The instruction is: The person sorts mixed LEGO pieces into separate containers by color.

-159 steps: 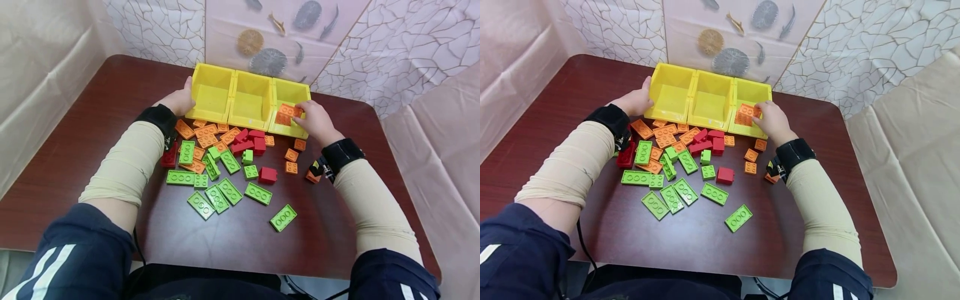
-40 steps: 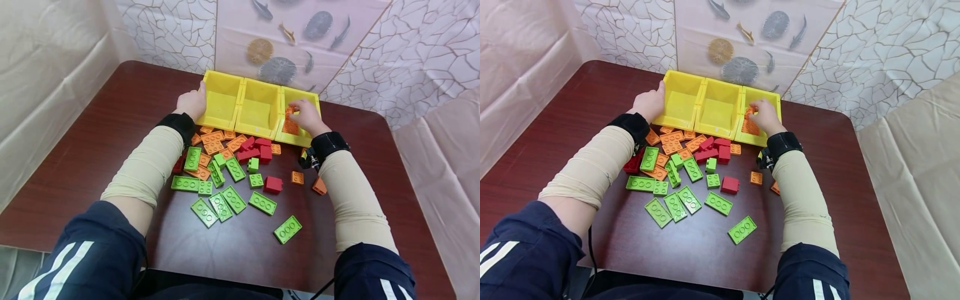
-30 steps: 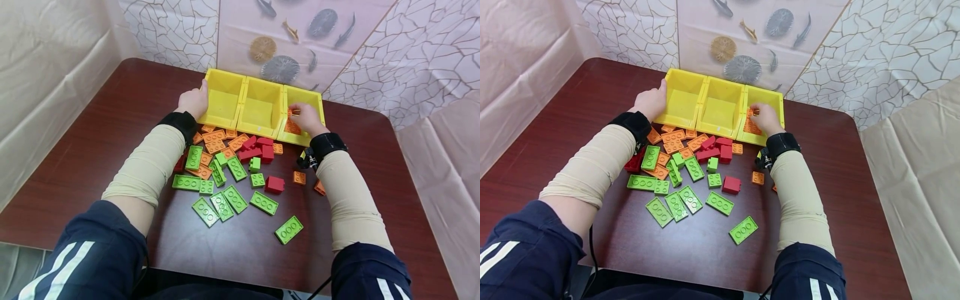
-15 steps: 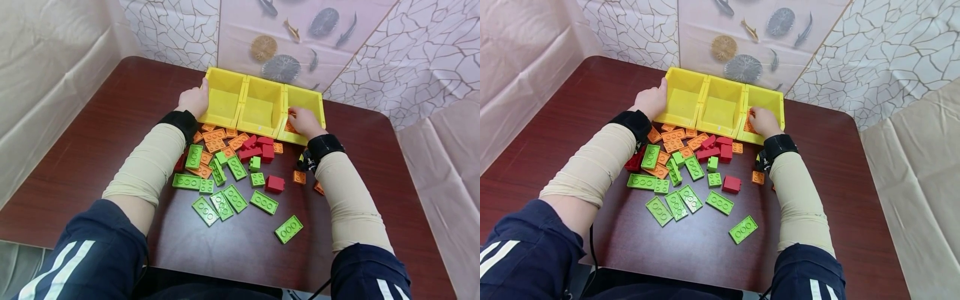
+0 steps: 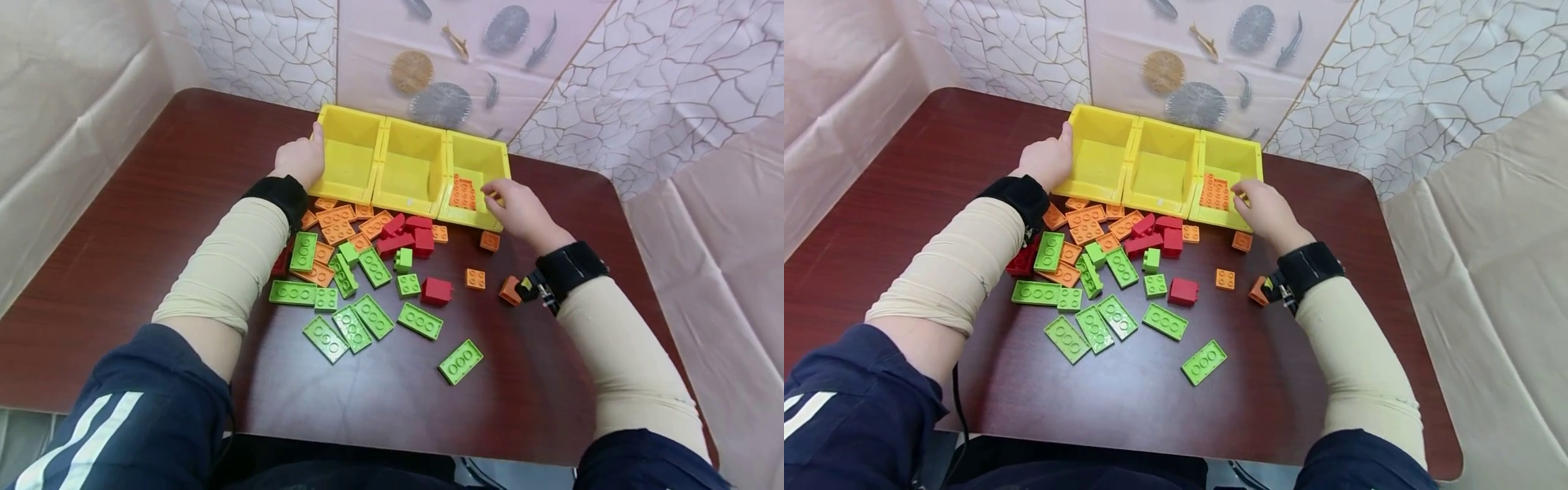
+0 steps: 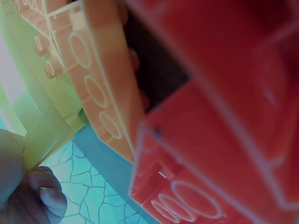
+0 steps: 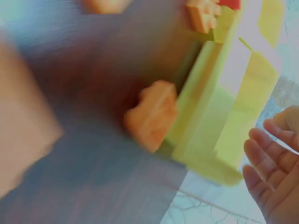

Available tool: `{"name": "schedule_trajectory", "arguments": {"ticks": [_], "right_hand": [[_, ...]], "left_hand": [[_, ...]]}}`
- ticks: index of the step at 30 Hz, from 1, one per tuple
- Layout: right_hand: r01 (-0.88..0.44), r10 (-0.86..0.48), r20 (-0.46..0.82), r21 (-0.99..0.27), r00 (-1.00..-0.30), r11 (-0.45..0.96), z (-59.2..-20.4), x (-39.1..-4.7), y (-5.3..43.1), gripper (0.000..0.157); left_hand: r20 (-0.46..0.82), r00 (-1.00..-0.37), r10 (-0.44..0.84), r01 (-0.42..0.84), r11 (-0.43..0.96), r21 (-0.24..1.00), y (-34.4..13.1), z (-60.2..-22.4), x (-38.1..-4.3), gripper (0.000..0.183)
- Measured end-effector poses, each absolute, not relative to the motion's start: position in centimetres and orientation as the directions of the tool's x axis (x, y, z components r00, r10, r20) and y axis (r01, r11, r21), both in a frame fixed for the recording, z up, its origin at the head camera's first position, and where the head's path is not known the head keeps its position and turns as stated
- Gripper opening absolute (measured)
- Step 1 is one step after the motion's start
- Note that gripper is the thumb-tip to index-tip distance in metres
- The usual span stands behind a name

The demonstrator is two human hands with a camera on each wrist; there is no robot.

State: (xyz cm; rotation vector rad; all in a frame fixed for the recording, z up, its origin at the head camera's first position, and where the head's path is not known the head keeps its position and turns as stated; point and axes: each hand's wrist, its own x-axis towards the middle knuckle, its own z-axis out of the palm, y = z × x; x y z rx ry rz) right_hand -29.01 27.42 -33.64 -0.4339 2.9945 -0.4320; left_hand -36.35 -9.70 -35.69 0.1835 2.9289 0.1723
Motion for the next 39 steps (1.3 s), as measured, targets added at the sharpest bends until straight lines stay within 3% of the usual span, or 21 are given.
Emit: {"name": "schedule_trajectory", "arguments": {"ticks": [5,14,24,30,33,39], "right_hand": [[-0.299,-0.321,-0.057,-0.242,-0.945,0.923,-34.8,-26.2,29.1,0.025],[-0.392,-0.396,-0.074,-0.062,-0.915,0.918,-36.5,-24.1,29.4,0.026],[-0.407,-0.416,-0.124,-0.093,-0.901,0.909,-36.5,-22.6,28.7,0.019],[-0.429,-0.435,-0.062,-0.091,-0.898,0.899,-36.7,-22.7,28.3,0.034],[-0.449,-0.454,-0.083,-0.077,-0.887,0.89,-37.0,-23.0,28.3,0.042],[-0.443,-0.447,-0.149,-0.059,-0.882,0.894,-37.2,-23.3,28.3,0.043]], "left_hand": [[-0.179,-0.974,0.139,0.116,0.985,0.131,-9.6,-35.5,-36.1,0.058],[-0.173,-0.976,0.131,0.107,0.984,0.14,-9.7,-35.1,-36.1,0.059],[-0.183,-0.974,0.134,0.109,0.984,0.141,-9.6,-35.4,-36.1,0.06],[-0.164,-0.977,0.136,0.116,0.985,0.128,-9.8,-35.5,-36.3,0.06],[-0.166,-0.976,0.138,0.117,0.984,0.133,-9.8,-35.4,-36.2,0.059],[-0.188,-0.972,0.138,0.11,0.982,0.152,-9.6,-35.3,-36.0,0.059]]}}
